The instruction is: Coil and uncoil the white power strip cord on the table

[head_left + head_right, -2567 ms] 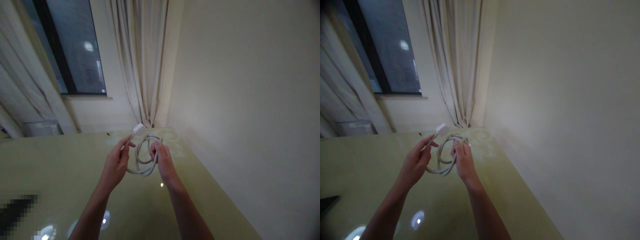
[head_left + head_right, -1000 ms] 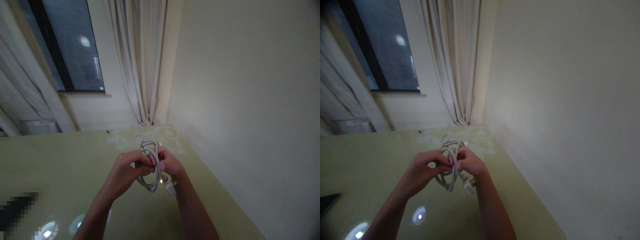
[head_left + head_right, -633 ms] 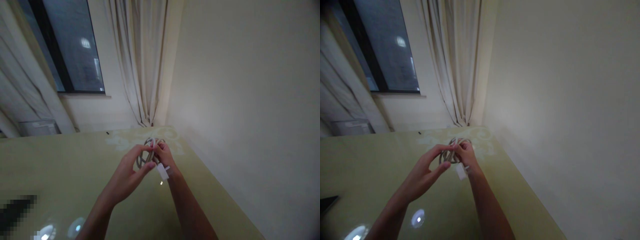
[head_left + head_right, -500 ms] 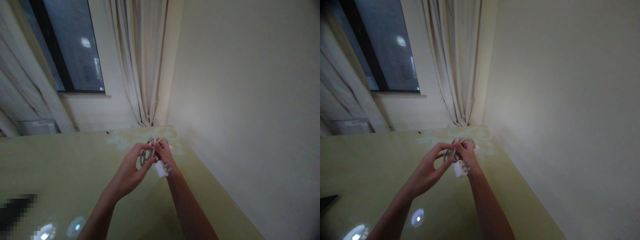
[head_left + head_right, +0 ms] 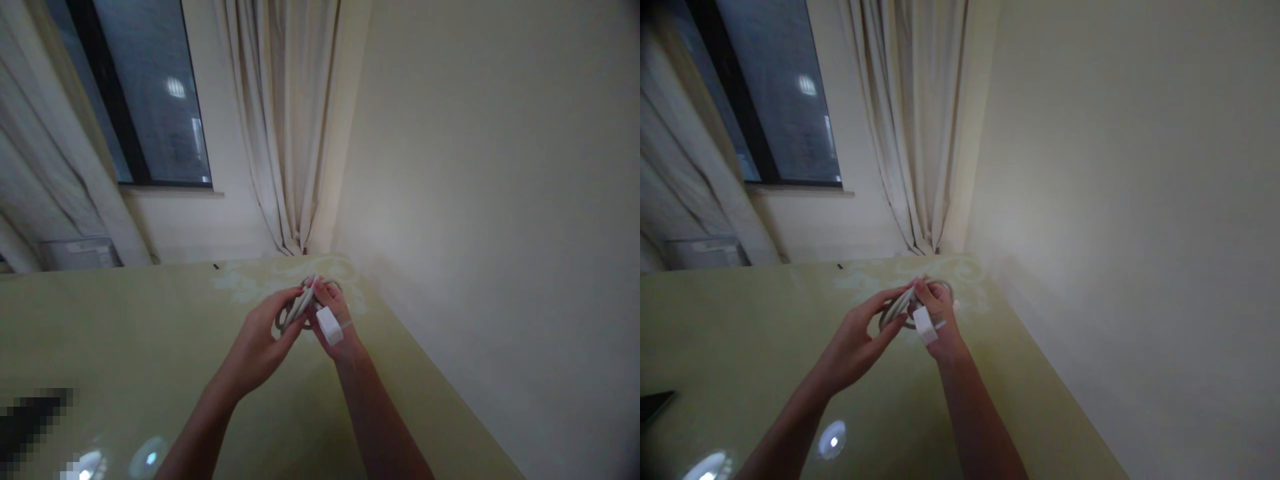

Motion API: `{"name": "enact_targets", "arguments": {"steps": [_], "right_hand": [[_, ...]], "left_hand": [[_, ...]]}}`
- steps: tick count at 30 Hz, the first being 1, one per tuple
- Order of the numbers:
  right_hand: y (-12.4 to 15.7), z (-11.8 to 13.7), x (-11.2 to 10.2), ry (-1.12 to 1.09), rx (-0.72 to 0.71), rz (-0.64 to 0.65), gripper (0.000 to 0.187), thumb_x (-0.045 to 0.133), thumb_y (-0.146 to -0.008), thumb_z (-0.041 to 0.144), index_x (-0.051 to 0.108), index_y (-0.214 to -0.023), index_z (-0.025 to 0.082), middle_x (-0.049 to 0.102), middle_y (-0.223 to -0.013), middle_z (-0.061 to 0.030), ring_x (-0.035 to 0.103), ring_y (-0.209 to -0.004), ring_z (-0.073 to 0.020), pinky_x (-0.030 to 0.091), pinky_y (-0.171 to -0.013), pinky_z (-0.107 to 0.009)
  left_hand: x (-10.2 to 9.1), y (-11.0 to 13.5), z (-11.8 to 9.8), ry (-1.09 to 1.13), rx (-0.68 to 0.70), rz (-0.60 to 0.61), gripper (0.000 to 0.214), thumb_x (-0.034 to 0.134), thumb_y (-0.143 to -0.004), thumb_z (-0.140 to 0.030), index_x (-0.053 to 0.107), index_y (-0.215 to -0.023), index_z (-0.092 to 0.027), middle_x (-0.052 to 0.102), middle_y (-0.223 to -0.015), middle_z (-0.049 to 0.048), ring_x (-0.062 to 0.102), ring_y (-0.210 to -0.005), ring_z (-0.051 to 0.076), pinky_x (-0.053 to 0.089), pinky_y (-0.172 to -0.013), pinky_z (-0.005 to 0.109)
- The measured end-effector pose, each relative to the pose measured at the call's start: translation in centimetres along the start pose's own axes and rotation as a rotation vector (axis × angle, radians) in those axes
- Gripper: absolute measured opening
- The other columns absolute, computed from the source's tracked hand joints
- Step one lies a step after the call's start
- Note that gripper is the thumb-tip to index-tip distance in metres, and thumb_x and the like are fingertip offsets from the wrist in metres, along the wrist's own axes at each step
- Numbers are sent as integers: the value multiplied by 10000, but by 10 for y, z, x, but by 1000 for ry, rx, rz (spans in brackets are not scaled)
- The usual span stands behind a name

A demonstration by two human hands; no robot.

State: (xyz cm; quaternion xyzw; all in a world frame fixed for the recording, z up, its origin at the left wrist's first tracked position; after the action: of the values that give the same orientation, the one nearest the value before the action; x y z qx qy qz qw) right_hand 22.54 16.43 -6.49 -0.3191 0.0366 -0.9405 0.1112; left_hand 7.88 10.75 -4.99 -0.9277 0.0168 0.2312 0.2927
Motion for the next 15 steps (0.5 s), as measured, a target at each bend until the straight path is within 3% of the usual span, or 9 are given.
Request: {"name": "enact_targets", "arguments": {"steps": [3,6,11,15], "right_hand": [[-1,-3,2,-19,48,3,535,934,-667,634,764,-894,180,539,-594,56,396,-475,-84,313,-445,-232],[3,-3,9,-46,81,1,461,947,-685,523,786,-948,181,587,-635,47,446,-493,-87,370,-462,-226],[12,-5,21,-27,106,117,342,895,-738,343,776,-1018,188,756,-941,-40,680,-801,-155,545,-727,-259],[19,-10,24,129,54,228,417,881,-760,274,741,-1149,222,752,-1054,-28,708,-978,-178,547,-928,-302]], "left_hand": [[4,-2,1,31,-34,-92,340,573,-1055,-443,755,-1255,-236,783,-1242,99,726,-1134,259,547,-1018,385],[4,-3,5,147,-112,-199,403,521,-1072,-512,776,-1153,-211,794,-1148,93,728,-1032,239,558,-915,346],[3,-4,16,429,-274,-340,463,563,-1024,-599,752,-1090,-180,790,-1035,85,726,-911,227,568,-743,310],[3,-3,23,588,-366,-447,406,684,-935,-563,744,-1051,-179,791,-1017,72,728,-902,223,560,-705,291]]}}
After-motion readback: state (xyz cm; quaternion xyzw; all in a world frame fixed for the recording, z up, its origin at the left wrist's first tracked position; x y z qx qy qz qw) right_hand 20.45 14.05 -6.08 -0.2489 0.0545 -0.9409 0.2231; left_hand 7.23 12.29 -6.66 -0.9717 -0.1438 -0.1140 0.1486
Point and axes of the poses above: each hand's wrist, its own y-axis away from the middle knuckle, its own x-axis out of the palm, z = x × y, the point moved 2 cm from there along -y, towards the middle knuckle
